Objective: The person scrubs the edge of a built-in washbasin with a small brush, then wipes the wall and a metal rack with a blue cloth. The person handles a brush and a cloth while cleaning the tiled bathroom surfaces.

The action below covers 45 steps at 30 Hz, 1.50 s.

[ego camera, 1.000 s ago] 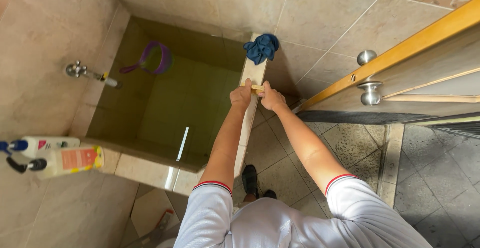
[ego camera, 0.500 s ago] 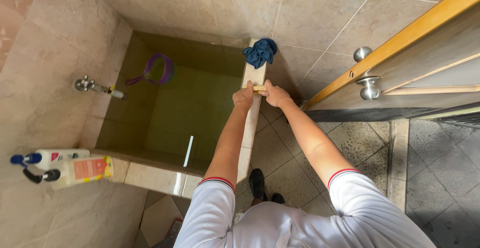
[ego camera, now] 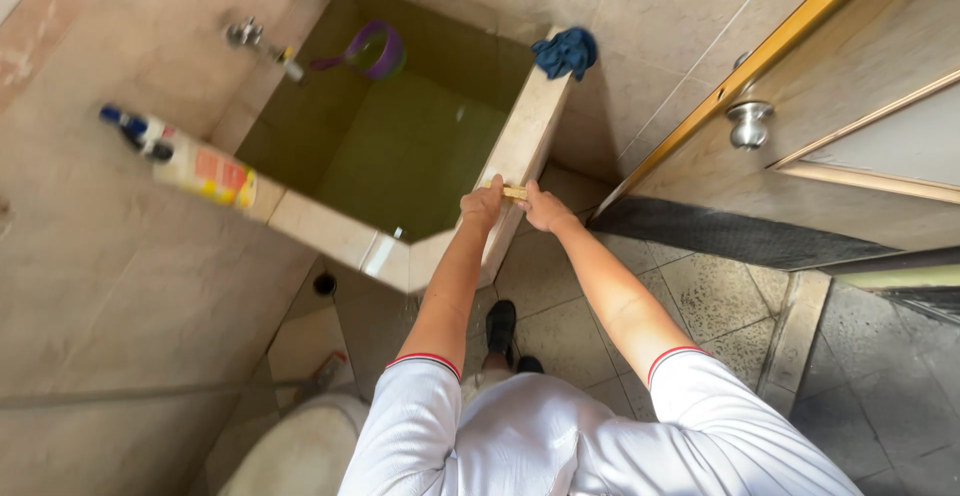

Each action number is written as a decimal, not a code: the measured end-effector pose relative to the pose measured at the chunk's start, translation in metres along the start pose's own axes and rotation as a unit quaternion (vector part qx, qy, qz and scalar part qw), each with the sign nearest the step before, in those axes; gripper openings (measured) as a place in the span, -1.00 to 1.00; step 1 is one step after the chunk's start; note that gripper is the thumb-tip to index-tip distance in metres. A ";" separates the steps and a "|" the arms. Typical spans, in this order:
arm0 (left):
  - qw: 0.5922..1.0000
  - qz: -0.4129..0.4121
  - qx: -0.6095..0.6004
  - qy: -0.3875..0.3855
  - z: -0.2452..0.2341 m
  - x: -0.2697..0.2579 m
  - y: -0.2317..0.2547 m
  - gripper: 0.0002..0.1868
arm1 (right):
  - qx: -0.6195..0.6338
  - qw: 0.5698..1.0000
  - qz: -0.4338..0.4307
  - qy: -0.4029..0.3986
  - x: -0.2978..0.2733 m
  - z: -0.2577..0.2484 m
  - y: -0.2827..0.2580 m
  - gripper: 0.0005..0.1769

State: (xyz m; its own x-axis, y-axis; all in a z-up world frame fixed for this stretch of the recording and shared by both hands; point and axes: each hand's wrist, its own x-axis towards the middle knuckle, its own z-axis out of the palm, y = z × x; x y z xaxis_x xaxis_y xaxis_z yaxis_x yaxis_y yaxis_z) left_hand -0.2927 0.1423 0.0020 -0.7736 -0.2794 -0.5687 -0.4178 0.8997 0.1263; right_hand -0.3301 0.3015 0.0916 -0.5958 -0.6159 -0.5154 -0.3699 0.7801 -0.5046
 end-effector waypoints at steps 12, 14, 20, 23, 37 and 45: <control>0.991 -0.096 -0.084 0.033 0.076 -0.152 -0.051 -0.55 | -0.058 0.993 -0.093 -0.052 -0.067 0.090 -0.042 -0.61; 0.989 -0.103 -0.102 0.042 0.077 -0.165 -0.057 -0.58 | -0.061 0.992 -0.099 -0.058 -0.059 0.102 -0.044 -0.62; 0.979 -0.129 -0.150 0.057 0.082 -0.190 -0.088 -0.53 | -0.085 0.987 -0.113 -0.075 -0.057 0.126 -0.075 -0.62; 0.975 -0.142 -0.164 0.055 0.075 -0.195 -0.113 -0.44 | -0.085 0.986 -0.124 -0.073 -0.044 0.137 -0.099 -0.64; 0.978 -0.133 -0.141 0.078 0.049 -0.188 -0.274 -0.44 | -0.037 0.993 -0.100 -0.058 -0.001 0.195 -0.246 -0.67; 0.908 -0.182 -0.371 0.068 -0.052 -0.240 -0.331 -0.05 | 0.010 0.997 -0.068 -0.027 0.057 0.226 -0.309 -0.68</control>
State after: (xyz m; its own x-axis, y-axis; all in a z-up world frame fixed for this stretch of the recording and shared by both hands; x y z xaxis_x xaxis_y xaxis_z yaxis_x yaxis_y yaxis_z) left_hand 0.0066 -0.1061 0.1384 -0.5503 -0.5979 -0.5828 -0.8246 0.2796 0.4917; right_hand -0.0890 0.0005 0.0617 -0.5014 -0.7213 -0.4778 -0.4299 0.6870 -0.5859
